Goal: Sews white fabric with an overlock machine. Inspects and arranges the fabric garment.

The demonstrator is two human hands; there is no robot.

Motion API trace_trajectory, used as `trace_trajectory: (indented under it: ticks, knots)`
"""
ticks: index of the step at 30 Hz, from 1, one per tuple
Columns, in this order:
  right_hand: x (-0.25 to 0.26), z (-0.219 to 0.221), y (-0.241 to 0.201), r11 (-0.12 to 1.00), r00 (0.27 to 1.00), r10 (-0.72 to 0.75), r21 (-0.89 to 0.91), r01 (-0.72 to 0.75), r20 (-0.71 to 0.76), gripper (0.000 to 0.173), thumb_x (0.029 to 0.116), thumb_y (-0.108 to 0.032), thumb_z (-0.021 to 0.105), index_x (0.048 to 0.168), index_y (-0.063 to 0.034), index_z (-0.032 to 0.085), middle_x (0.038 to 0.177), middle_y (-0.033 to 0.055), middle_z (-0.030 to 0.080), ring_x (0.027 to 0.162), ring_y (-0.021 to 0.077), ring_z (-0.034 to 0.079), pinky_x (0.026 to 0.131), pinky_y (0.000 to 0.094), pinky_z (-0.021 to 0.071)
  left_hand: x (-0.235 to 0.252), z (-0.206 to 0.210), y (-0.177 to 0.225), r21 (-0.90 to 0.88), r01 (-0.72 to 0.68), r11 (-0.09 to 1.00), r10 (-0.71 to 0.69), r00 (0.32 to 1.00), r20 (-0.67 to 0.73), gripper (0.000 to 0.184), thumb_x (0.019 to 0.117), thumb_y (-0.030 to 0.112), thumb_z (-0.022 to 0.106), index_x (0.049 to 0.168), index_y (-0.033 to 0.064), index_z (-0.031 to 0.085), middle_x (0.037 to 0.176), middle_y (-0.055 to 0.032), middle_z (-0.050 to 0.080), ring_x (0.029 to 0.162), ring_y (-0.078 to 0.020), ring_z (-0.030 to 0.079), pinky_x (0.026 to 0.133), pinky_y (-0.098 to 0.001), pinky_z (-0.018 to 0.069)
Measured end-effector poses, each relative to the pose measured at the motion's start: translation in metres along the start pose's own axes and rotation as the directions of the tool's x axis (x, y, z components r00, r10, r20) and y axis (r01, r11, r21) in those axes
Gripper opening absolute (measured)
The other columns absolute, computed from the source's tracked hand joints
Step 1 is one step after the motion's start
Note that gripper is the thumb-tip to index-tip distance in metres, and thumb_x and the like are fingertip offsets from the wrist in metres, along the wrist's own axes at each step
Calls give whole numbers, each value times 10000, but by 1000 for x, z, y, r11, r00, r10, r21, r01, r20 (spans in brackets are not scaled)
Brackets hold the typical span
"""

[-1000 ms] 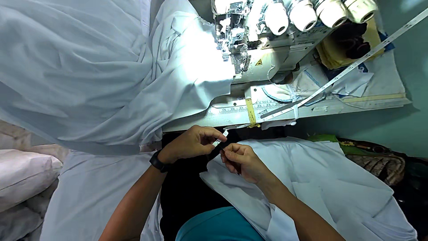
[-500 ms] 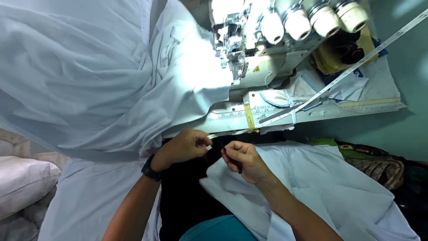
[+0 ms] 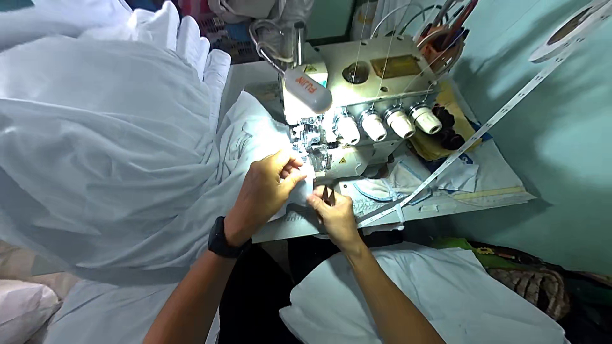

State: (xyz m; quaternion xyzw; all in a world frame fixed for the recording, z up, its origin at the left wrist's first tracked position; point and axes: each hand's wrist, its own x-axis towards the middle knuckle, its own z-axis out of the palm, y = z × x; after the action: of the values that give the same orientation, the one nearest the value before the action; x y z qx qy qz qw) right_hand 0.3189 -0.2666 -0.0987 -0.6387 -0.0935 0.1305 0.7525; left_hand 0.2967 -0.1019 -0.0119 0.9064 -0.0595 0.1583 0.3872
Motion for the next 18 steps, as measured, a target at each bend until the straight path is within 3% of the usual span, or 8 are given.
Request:
trace_trajectory:
  ticks: [2,4,8,11,13,15,17,18]
  knots:
    - [-9,0,-4,999,1000,-11,35,10,17,92,912,-5,665,836,-34,708,722,-78,645,543,-64,514,503,116,445,5,2,-1,38,51,998,-51,999,7,62,912,79,719,956,44,694,799,-28,652,666,-62,589,612,-213,482]
    - [-15,0,-4,994,994,-110,-24,110,1,68,906,-1,668,852,-6,709,760,-56,665,572,-79,532,528,93,455,6,1,1,68,63,996,-64,998,10,56,899,64,726,935,42,688,771,-22,633,645,-54,567,592,-197,459]
    - [-19,3,1,805,875,-480,-425,413,-59,151,875,-93,740,795,32,709,799,71,698,698,-12,595,657,100,469,8,-3,3,61,77,995,-78,997,22,110,860,50,773,925,50,684,764,-21,632,628,-47,565,568,-180,453]
    - [-19,3,-1,787,842,-535,-399,470,-63,146,869,-71,741,778,34,699,848,87,697,780,-1,625,710,93,496,9,-5,-3,85,42,996,-47,998,53,62,857,72,775,906,78,738,861,-29,641,694,-98,587,606,-256,479]
    - [-18,3,-6,866,892,-447,-283,412,-68,122,859,-30,722,760,28,681,839,50,691,741,-43,595,656,74,469,9,-3,-5,174,-41,984,29,997,74,41,893,109,743,906,102,781,921,-40,659,799,-149,640,673,-332,523]
    - [-21,4,-17,991,990,-128,-38,126,-61,55,835,29,708,804,-5,679,743,-39,668,616,-62,567,563,96,462,4,2,0,331,-171,928,151,985,84,117,938,88,671,932,56,784,914,-108,660,835,-258,643,683,-405,508]
    - [-19,2,-26,980,987,159,127,-156,-13,102,836,74,690,864,-21,666,643,-43,637,515,-15,537,492,144,448,-11,13,10,496,-232,837,228,971,70,168,946,15,599,976,5,764,911,-158,693,825,-328,670,681,-460,508]
    - [-20,1,-26,979,985,172,110,-169,-22,100,841,68,690,852,-30,677,641,-50,640,519,-18,544,498,143,456,-20,20,13,548,-225,806,238,970,50,186,947,3,581,1007,-6,757,933,-164,714,861,-339,689,732,-476,527]
